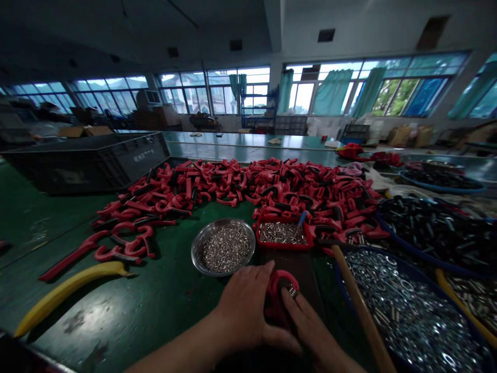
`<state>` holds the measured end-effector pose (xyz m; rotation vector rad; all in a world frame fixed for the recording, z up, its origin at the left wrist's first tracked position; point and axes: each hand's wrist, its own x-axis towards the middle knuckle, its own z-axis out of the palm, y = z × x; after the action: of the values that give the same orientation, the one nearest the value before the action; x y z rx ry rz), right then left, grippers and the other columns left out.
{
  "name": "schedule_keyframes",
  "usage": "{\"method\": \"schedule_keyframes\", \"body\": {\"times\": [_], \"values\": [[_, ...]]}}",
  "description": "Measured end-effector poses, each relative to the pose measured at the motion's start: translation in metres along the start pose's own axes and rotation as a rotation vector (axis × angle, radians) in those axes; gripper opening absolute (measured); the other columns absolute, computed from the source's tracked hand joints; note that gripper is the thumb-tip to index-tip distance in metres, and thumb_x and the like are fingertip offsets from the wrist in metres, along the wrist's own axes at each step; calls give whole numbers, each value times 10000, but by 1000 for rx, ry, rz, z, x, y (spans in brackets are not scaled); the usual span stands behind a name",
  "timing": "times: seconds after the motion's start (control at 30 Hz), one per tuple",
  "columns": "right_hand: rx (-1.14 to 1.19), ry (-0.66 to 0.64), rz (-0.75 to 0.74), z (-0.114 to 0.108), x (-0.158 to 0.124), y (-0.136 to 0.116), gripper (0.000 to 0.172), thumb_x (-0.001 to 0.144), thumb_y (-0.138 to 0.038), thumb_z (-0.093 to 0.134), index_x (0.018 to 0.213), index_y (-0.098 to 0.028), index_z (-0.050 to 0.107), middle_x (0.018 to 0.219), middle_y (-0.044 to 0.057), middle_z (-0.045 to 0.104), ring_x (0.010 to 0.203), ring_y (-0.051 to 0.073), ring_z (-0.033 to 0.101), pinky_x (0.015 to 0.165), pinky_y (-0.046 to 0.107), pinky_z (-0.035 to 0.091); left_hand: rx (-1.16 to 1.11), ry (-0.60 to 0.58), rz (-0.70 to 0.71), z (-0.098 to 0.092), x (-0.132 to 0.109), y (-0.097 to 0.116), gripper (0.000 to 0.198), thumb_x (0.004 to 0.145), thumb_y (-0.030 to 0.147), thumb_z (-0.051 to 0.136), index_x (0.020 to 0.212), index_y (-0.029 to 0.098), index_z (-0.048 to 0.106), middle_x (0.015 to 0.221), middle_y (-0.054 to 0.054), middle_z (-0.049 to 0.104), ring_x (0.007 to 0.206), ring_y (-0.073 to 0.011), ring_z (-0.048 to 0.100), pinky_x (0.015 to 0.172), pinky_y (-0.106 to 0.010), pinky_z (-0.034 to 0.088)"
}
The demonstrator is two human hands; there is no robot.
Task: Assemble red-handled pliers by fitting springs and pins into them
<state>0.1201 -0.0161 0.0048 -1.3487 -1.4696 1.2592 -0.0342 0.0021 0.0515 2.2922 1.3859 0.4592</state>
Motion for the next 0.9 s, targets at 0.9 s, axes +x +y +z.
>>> {"method": "schedule_keyframes", "body": {"times": [0.9], "values": [[-1236, -152, -15, -47, 177, -45, 238, 835, -304, 524, 1019, -156, 547, 1026, 58, 570, 860, 173, 569, 731, 366, 478, 132, -82, 167, 31, 47, -23, 1092, 401, 697, 626, 1288, 125, 347, 1240, -159, 442, 1104, -340, 394, 958, -450, 290]]}}
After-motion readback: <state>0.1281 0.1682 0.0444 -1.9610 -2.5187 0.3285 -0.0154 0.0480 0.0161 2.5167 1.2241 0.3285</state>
